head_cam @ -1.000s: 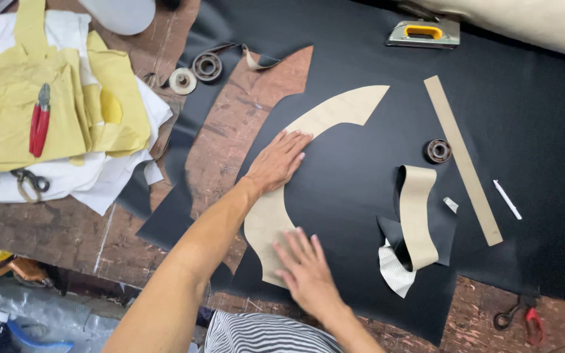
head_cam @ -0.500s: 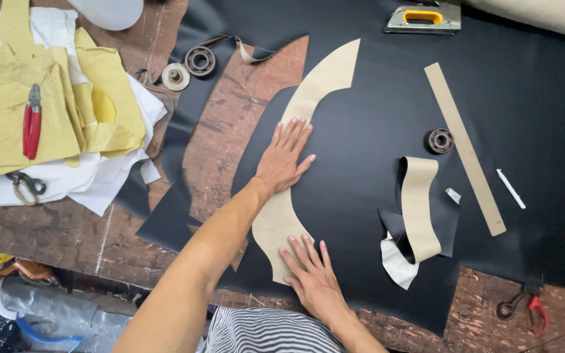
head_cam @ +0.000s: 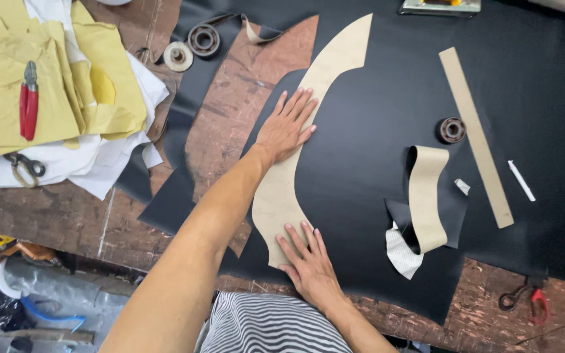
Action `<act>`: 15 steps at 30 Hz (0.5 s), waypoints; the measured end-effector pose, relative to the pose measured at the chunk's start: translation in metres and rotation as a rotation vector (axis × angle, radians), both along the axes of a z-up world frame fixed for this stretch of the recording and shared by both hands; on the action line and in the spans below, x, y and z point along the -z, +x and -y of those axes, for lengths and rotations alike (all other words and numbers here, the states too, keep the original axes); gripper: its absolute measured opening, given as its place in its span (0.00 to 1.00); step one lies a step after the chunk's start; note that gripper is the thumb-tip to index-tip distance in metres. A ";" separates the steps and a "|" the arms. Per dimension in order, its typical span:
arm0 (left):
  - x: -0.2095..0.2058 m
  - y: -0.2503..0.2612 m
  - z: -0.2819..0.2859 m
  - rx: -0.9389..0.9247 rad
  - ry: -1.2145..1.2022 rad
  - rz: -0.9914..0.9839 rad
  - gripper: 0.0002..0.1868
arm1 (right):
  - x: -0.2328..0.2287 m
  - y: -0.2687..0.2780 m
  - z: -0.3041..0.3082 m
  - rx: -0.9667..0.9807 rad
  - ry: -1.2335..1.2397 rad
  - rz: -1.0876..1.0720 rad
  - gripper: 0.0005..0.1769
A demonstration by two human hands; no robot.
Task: The person places beige paper templates onto a black sheet of material, secures them with weights, and uses scissors to cut the material along the template edges. The person then removes the templates and marks the cut pieces with a white pen.
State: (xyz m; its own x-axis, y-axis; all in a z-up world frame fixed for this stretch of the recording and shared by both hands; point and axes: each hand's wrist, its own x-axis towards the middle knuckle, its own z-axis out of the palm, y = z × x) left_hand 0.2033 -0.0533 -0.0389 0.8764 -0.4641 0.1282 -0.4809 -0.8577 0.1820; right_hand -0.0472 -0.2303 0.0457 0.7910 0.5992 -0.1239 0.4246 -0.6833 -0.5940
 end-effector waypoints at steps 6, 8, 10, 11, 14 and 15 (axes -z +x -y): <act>-0.003 0.000 -0.001 0.013 0.003 -0.019 0.34 | 0.002 0.003 0.004 0.051 0.061 0.040 0.34; -0.003 -0.001 -0.002 0.017 -0.012 -0.027 0.35 | 0.004 0.008 0.007 0.122 0.062 0.070 0.34; -0.002 -0.003 0.001 0.007 -0.018 -0.023 0.35 | 0.005 0.011 0.011 0.128 0.047 0.075 0.34; -0.001 -0.005 0.002 0.003 -0.022 -0.020 0.35 | 0.005 0.012 0.012 0.133 0.039 0.078 0.34; -0.001 -0.006 0.002 0.002 -0.060 -0.002 0.36 | 0.004 0.010 0.015 0.119 0.025 0.045 0.34; -0.001 -0.005 0.003 0.006 -0.055 -0.001 0.35 | 0.004 0.010 0.016 0.124 0.017 0.048 0.34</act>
